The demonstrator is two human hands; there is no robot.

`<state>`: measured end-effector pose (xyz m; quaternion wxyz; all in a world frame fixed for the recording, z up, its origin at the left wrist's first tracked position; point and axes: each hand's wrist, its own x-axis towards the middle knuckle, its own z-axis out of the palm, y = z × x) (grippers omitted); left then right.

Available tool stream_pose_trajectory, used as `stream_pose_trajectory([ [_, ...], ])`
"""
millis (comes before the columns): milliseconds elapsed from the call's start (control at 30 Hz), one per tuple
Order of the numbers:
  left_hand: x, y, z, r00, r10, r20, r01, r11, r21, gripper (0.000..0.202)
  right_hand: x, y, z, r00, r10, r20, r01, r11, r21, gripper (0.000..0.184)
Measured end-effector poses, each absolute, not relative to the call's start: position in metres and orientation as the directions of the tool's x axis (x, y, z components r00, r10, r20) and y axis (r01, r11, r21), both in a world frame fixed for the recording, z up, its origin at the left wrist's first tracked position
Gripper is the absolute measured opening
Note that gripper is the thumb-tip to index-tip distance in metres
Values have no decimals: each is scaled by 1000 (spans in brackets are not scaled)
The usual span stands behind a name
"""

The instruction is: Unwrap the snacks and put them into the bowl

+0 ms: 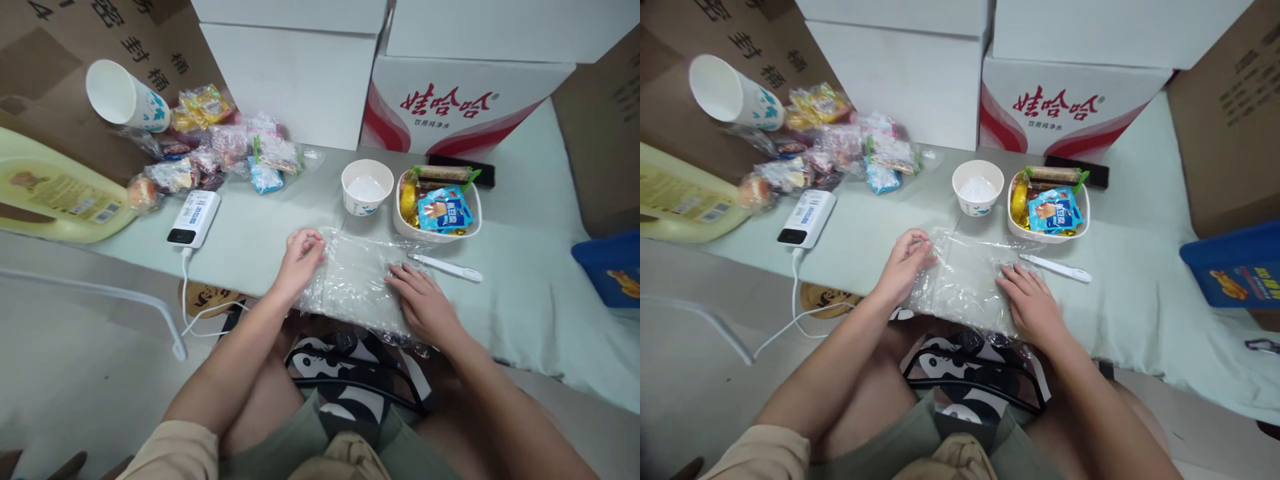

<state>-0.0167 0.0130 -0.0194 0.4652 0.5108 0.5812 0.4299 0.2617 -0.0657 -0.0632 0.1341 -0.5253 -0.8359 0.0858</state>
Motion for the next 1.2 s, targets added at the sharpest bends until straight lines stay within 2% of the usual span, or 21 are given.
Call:
stream_pose_trajectory([
  [67,-25,8,-10,-50,948,-314,-4,314,949,38,261,-66,-64,-409,902,138,855,431,-288,47],
  [133,-35,5,-2,31,868,-496,-140,495,858,55,262,-65,-64,-412,900,143,851,436,-292,47],
  [233,-45,9,1,142,794,-592,-200,608,768,52,263,-65,-65,-415,896,155,844,443,-303,46],
  [467,-47,25,-4,79,824,-560,-176,565,806,33,264,-67,-63,-410,888,208,837,457,-301,38],
  [600,-54,25,-3,14,848,-529,-96,528,844,33,263,-68,-61,-409,888,211,842,456,-288,37],
  [833,-76,19,-3,15,842,-540,-114,538,835,40,263,-68,-61,-419,887,192,836,460,-299,37],
  [1000,-84,14,-7,-142,887,-439,-92,429,898,33,263,-67,-61,-417,889,191,831,458,-317,36],
  [1067,-80,15,-11,-146,914,-378,4,382,924,31,264,-67,-62,-414,892,184,830,452,-325,36],
  [1200,-68,23,-24,-91,987,-131,342,154,927,45,264,-67,-62,-406,895,186,831,446,-331,37],
])
